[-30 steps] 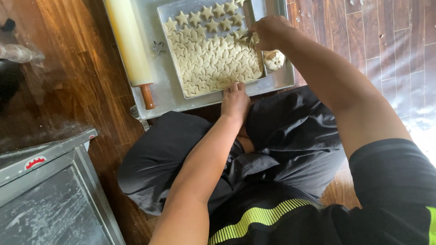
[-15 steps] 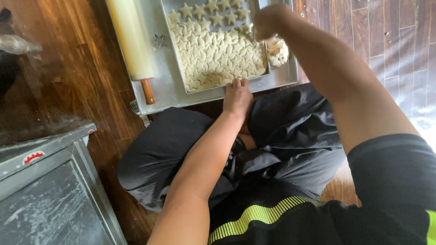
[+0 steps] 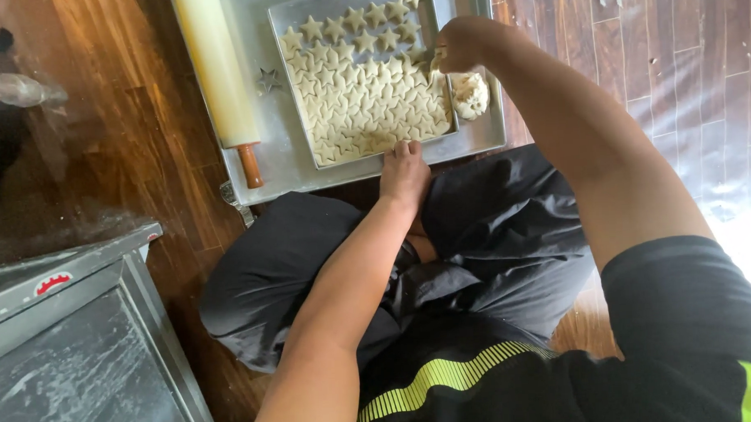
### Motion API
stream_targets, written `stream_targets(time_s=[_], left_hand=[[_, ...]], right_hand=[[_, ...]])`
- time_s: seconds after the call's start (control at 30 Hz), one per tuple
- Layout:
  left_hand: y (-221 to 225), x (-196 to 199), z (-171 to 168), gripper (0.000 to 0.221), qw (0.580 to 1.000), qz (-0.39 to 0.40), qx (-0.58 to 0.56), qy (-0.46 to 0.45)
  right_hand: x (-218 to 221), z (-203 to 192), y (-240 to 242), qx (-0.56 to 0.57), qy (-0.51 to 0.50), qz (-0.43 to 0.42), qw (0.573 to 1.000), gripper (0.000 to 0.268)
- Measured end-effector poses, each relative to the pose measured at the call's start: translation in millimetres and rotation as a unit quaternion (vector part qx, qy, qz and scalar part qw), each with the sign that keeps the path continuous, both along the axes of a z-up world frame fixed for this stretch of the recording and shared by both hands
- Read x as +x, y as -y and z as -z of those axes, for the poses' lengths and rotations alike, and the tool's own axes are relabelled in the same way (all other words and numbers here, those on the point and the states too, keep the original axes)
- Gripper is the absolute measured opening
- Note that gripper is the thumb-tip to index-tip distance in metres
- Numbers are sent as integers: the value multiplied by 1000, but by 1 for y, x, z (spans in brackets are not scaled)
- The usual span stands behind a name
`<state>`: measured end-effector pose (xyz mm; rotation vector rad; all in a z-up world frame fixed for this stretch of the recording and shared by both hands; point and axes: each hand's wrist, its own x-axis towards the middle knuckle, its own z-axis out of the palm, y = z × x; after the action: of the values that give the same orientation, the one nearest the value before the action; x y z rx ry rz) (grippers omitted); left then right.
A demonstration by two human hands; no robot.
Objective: Cutting star shapes out of dough using a cutter and collecting them on a tray.
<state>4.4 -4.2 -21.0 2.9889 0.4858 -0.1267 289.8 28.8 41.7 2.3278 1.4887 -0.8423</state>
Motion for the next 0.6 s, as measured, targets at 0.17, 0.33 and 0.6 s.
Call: stream_targets(time_s=[0.17,0.33,0.6], left_hand=[[0,3,2,24,1000,-8,-1,-4],[2,1,-1,29,991,-94,-84,41],[-1,-3,-26,21,1000,2,24,8]], right_hand=[[-5,-13,5,62,-19,24,998,64],[3,-17,8,145,-64,105,982,50],[-19,-55,25,239,-170,233,927,68]])
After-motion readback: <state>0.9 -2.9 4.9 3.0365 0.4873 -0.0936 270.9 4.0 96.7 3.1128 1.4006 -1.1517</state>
